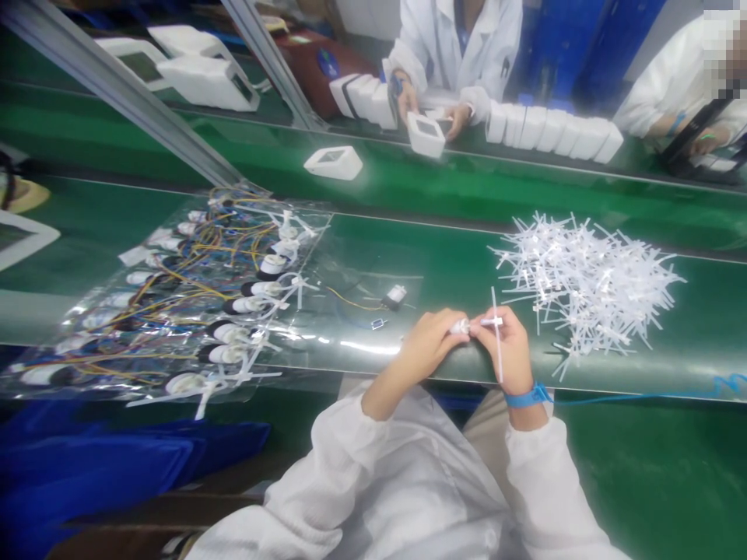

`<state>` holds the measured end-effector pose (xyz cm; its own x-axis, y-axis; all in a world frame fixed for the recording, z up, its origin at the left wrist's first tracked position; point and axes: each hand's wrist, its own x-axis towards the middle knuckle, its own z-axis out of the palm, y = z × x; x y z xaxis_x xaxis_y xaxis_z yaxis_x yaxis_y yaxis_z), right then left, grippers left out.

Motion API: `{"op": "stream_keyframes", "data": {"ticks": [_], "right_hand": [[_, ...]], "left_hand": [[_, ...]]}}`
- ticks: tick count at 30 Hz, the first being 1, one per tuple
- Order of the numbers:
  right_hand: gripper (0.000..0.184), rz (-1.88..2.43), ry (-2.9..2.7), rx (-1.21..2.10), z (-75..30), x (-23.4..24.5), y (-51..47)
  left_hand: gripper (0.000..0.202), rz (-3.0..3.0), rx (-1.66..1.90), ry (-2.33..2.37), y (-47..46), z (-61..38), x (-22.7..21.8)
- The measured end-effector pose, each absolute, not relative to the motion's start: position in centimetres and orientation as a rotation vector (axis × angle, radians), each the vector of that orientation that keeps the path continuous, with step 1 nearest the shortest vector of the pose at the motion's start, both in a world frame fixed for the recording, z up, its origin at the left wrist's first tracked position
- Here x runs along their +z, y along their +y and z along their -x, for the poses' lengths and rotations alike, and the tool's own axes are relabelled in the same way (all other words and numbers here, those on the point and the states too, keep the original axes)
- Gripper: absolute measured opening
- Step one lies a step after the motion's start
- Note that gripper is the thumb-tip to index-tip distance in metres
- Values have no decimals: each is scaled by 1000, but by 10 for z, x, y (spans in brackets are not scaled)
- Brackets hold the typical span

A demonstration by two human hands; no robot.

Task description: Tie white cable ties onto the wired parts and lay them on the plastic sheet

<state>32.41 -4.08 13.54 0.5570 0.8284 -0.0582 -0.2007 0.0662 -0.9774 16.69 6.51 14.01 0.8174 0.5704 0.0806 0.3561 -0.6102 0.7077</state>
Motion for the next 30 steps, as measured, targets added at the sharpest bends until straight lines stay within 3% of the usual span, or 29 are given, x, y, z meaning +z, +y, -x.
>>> {"op": "stream_keyframes", "data": {"ticks": [30], "right_hand": [[30, 1385, -719, 820, -333, 124, -45]], "left_hand": [[29, -2395, 424, 598, 67, -165, 138]]}}
